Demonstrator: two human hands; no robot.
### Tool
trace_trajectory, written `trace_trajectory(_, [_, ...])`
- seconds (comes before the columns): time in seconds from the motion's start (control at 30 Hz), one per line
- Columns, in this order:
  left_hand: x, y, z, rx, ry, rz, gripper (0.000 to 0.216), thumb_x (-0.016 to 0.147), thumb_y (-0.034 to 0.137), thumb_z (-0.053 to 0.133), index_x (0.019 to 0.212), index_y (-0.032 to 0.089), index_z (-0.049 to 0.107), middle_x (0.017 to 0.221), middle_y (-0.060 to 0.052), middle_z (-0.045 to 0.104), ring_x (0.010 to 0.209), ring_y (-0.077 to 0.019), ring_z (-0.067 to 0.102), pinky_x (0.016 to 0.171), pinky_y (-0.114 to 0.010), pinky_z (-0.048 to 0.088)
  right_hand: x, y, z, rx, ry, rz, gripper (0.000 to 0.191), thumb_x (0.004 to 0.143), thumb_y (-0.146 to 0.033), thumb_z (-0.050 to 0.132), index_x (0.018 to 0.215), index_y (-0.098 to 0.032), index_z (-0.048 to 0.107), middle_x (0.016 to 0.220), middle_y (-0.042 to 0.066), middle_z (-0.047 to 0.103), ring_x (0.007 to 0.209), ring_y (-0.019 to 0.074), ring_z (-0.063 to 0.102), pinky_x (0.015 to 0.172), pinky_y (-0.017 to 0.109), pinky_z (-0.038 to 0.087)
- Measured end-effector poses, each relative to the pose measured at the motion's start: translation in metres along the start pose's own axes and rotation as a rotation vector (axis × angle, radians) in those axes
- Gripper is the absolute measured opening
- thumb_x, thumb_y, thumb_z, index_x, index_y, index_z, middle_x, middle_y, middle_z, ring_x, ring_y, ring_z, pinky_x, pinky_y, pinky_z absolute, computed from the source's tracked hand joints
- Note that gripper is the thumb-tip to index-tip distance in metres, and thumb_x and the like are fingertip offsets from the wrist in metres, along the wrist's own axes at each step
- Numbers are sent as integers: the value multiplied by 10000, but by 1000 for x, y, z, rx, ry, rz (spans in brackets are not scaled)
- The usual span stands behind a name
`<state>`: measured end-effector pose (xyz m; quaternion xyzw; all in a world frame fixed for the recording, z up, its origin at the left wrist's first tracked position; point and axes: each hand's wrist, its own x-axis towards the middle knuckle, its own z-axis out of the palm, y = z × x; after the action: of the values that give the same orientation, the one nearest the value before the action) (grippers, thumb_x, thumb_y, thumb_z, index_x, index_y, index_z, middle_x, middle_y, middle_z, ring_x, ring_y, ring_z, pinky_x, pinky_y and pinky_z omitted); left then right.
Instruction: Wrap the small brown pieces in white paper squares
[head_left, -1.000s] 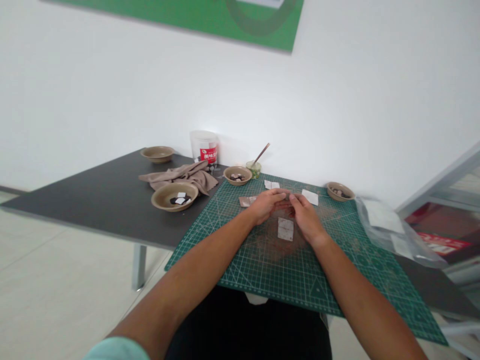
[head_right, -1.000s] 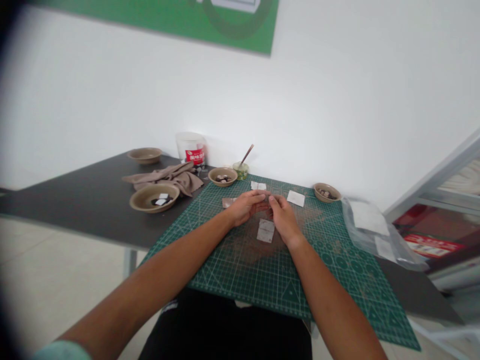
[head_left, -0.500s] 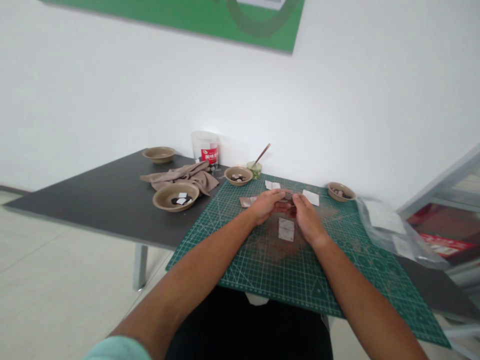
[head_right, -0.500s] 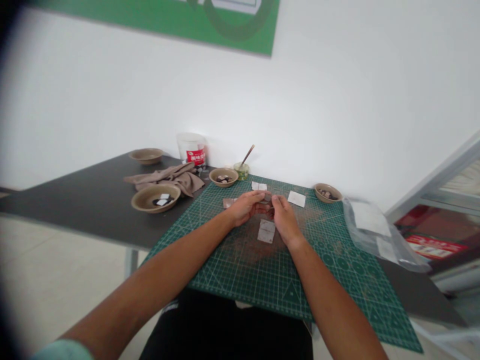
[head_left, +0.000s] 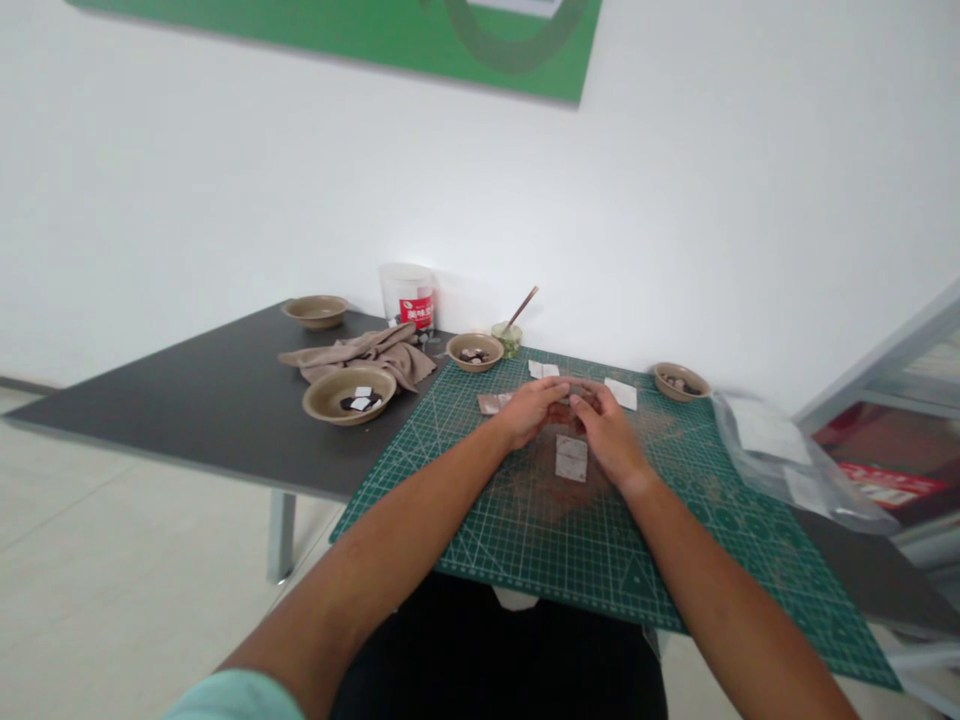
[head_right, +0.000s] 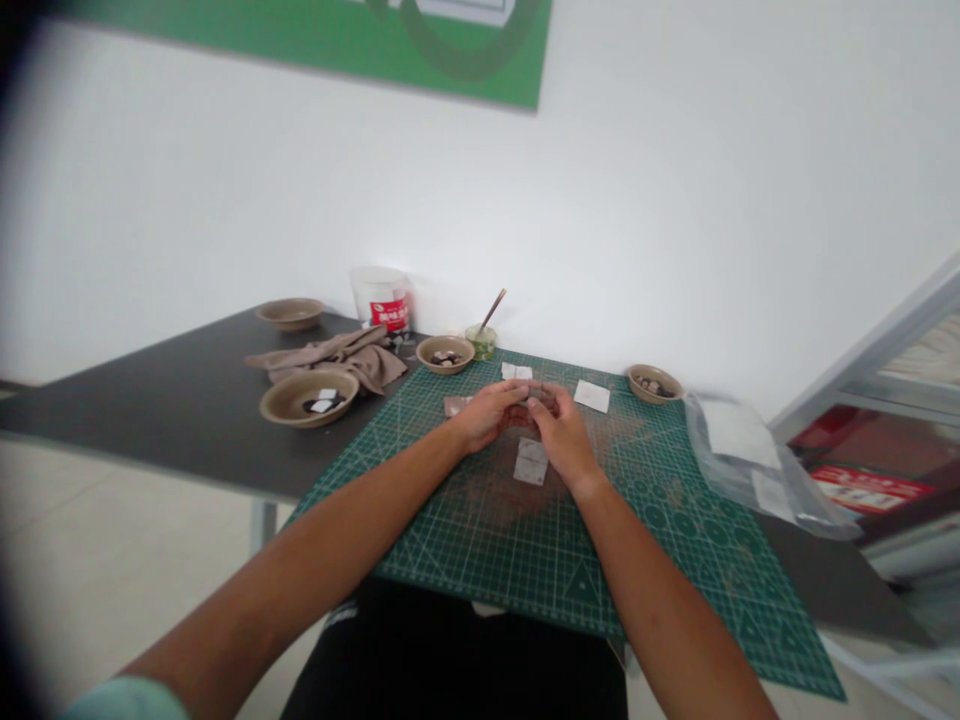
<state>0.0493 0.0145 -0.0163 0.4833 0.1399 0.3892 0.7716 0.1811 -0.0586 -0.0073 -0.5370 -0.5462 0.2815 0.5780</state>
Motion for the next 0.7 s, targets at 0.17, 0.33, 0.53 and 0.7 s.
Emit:
trace_trajectory(0.17, [2,-1,-1,6,21,13,408,732,348,801,1072,140,711,925,-69,719,732,-121,632,657,-226,455,0,1,-1,-36,8,-8,477,841,-423,644,1282,-257,572,907,30,686,721,186,624,644,330,515])
trace_trajectory(0.33, [2,0,0,4,33,16,417,720,353,805,1064,136,714,887,-60,715,687,-105,609,640,-219,427,-2,-5,-2,-96,-2,-30,494,862,-426,614,1326,-262,574,875,32,686,698,186,616,630,330,514])
trace_trajectory(0.53, [0,1,1,4,44,8,407,734,343,786,1084,150,706,890,-49,714,684,-101,617,621,-211,406,-4,-9,-2,-122,-12,-48,499,888,-435,579,1358,-266,575,837,26,679,673,181,597,625,328,506])
trace_trajectory(0.7, [1,0,1,5,52,11,385,735,344,782,1056,148,702,858,-38,707,666,-98,619,597,-207,381,-5,-12,-3,-169,-7,-53,496,904,-440,559,1366,-262,583,916,47,712,687,185,599,634,332,508])
